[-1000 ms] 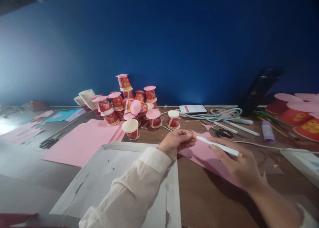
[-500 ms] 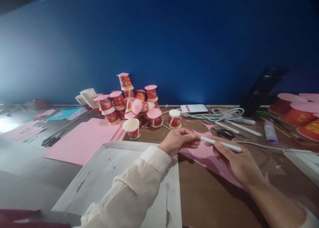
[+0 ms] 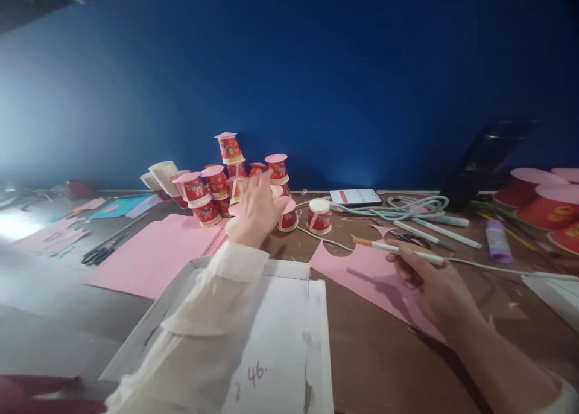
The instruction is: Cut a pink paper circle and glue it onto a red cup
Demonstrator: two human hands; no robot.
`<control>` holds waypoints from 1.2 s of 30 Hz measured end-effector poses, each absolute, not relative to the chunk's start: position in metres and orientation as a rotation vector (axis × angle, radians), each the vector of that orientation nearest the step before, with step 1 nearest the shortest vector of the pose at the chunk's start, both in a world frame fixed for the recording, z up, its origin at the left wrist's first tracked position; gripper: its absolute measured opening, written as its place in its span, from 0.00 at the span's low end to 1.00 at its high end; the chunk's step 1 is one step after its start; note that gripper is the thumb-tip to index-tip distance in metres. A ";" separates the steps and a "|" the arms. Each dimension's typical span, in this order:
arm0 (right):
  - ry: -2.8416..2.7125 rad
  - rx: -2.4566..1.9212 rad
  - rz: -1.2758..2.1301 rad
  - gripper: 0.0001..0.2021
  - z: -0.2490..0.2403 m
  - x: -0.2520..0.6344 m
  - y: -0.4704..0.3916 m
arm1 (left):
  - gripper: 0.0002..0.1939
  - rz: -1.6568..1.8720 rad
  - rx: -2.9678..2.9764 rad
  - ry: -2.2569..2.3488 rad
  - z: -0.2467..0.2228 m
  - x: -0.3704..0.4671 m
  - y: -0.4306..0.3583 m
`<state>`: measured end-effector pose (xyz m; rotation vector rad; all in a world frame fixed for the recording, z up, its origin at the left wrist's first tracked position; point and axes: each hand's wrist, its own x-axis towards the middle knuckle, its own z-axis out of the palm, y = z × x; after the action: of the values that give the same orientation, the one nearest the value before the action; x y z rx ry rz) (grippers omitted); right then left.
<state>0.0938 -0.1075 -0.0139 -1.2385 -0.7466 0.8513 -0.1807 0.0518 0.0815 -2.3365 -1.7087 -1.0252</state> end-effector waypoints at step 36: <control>-0.874 -1.397 0.924 0.24 -0.016 0.096 -0.109 | 0.18 0.055 -2.302 -1.171 0.070 -0.174 0.140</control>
<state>0.0965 -0.1090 -0.0156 -1.3967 -0.8737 0.9242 -0.1738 0.1398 0.0702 -2.3023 -1.1710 0.0549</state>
